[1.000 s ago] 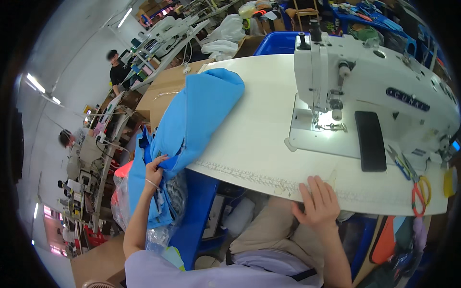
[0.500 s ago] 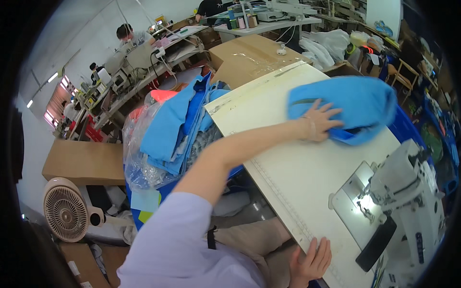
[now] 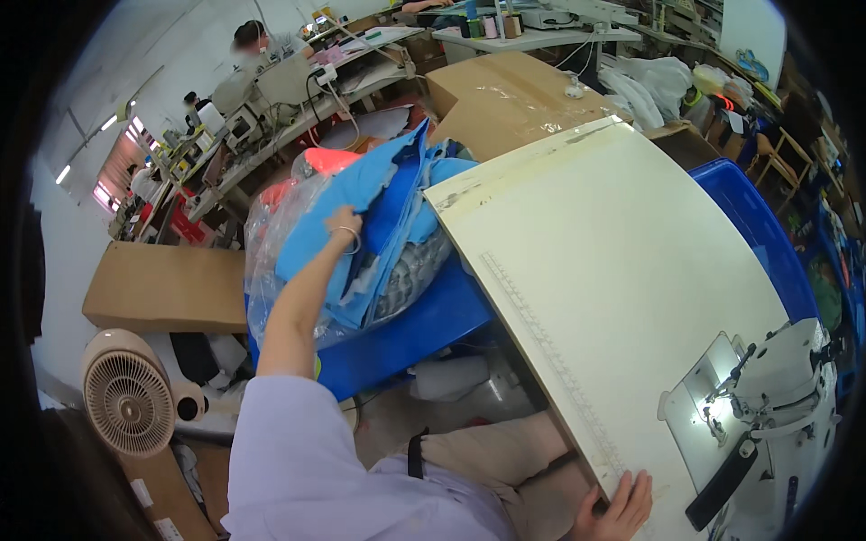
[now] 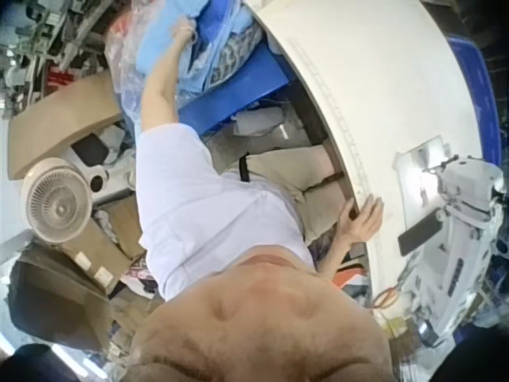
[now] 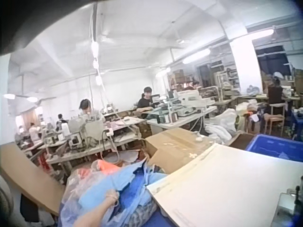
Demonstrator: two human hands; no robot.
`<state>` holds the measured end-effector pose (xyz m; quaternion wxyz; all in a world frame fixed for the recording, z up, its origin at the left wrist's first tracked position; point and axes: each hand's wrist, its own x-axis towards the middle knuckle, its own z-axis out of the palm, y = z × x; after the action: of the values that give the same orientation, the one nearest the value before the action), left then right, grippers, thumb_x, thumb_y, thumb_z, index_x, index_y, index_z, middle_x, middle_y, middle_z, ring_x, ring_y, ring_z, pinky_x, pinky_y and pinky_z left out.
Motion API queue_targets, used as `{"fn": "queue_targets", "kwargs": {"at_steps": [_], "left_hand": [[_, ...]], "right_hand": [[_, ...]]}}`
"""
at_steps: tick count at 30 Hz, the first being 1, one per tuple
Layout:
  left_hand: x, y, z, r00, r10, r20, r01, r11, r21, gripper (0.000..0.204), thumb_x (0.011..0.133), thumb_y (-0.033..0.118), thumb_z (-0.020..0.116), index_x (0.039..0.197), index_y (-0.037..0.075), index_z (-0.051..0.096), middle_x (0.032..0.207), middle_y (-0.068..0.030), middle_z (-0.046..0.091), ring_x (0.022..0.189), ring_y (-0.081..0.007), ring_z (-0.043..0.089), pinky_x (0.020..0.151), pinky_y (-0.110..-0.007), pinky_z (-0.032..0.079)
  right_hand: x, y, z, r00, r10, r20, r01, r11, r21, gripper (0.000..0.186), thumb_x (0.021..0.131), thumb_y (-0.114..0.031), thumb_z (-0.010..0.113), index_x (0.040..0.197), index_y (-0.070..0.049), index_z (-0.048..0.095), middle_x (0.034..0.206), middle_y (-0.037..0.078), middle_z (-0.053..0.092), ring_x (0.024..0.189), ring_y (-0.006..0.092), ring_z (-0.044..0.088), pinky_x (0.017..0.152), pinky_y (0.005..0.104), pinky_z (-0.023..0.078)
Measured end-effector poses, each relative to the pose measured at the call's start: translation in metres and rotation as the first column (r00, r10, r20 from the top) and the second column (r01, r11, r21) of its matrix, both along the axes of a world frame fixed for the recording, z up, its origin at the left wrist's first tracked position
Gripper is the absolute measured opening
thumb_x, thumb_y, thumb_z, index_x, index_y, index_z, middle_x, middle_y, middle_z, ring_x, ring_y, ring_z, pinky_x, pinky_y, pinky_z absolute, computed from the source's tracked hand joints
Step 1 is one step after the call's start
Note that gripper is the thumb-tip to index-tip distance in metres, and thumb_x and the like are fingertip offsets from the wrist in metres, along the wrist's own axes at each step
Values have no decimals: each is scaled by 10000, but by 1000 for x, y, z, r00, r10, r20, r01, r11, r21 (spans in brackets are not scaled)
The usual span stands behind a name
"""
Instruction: The person sews a blue and green fabric bag using an industrial sewing machine. They align the edges of the bag, guide the material through the machine to stitch seams, and periodically adjust the fabric to ensure proper alignment. The person also uses scissors to trim threads during the process.
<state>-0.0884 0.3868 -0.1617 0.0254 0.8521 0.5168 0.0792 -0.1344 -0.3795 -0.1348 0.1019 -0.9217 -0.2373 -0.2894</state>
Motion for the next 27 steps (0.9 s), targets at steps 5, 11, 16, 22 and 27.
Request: {"fn": "queue_targets", "kwargs": {"at_steps": [5,11,16,22,27], "left_hand": [[16,7,132,708,-335,622,-67,845,531,263,941,226,574,1103,67,707,931,-240,714,896,-466,682,814,-555,524],[38,-130,320,196,-794,576,101,600,793,223,939,145,659,1126,30,698,825,-177,689,745,-335,667,700,-395,505],[46,-212,412,-89,-865,494,78,489,869,259,974,269,705,1030,19,743,655,31,542,628,-42,460,558,-269,361],[60,-335,472,-459,-703,543,473,324,819,188,950,116,689,1037,-39,752,804,11,699,697,-64,587,600,-221,434],[100,-415,422,-466,-763,448,359,300,884,178,854,51,718,1012,-25,746,823,-74,745,757,-146,684,683,-275,513]], "right_hand": [[1,3,21,963,36,-265,54,944,324,518,841,52,641,1356,7,603,1442,225,566,1332,394,546,1112,470,417],[40,88,106,947,299,-120,-239,901,361,493,792,60,675,1282,35,629,1419,256,564,1263,435,581,1062,494,462],[79,177,168,859,501,108,-490,742,458,810,720,-100,823,1447,50,497,1487,271,491,1328,433,526,1102,473,442],[101,200,209,889,457,29,-333,603,725,978,775,-266,840,1543,39,315,1484,302,466,1335,462,515,1115,480,431],[115,124,160,730,618,-292,59,369,928,396,952,-207,685,1253,46,640,1083,135,728,994,214,675,886,357,523]]}}
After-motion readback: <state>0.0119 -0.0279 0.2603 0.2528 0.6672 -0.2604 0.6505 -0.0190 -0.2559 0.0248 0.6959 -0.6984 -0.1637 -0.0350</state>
